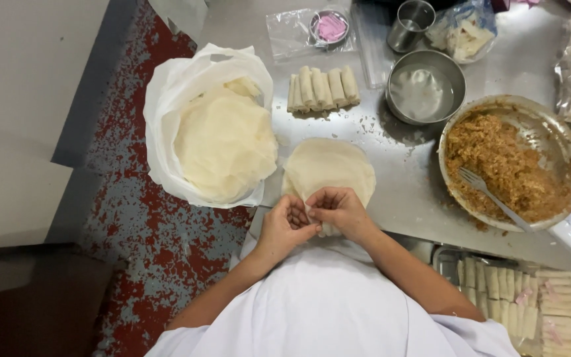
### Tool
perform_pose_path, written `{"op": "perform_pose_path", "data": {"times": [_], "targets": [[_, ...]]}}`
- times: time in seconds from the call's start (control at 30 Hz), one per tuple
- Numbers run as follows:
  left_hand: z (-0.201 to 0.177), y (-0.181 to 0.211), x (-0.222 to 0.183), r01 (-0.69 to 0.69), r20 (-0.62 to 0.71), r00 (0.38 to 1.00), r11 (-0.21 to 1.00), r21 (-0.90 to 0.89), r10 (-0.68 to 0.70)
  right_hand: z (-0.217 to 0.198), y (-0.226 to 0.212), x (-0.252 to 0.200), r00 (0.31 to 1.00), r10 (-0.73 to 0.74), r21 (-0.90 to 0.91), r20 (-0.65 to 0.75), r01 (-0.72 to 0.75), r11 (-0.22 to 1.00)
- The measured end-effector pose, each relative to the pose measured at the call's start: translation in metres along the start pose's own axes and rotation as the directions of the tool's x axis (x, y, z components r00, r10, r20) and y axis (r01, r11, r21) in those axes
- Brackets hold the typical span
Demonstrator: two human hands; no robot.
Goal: Separating and arranging thin food wrappers from a stack on a stainless steel production table.
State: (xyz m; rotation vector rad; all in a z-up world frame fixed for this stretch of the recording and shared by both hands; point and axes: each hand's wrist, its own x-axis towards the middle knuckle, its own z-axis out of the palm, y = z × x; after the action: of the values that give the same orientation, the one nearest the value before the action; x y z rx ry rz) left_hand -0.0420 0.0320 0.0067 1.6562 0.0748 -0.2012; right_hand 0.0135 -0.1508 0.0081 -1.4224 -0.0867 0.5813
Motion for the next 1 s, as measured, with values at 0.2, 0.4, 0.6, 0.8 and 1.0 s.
{"op": "perform_pose_path", "data": {"times": [0.2,0.4,0.6,0.8,1.0], "targets": [[0.000,0.010,-0.005,0.002,-0.003,1.000,1.000,0.001,-0.002,-0.002,0.011,0.002,0.999,-0.029,0.020,0.025,0.029,0.999],[0.000,0.004,0.000,-0.012,-0.116,0.993,0.988,-0.154,-0.006,-0.007,0.024,0.006,0.994,-0.093,0.120,-0.057,0.099,0.988],[0.002,-0.021,0.010,0.004,-0.165,0.984,0.942,-0.336,-0.063,-0.004,0.002,-0.003,0.985,-0.170,0.077,-0.039,0.173,0.982],[0.007,-0.007,0.006,0.009,-0.137,0.988,0.901,-0.435,-0.075,0.003,-0.010,-0.014,0.969,-0.243,0.006,-0.042,0.244,0.970],[0.021,-0.023,0.002,0.005,0.126,0.992,0.961,-0.276,0.031,-0.021,0.020,0.010,0.982,-0.187,-0.261,0.034,0.190,0.947]]}}
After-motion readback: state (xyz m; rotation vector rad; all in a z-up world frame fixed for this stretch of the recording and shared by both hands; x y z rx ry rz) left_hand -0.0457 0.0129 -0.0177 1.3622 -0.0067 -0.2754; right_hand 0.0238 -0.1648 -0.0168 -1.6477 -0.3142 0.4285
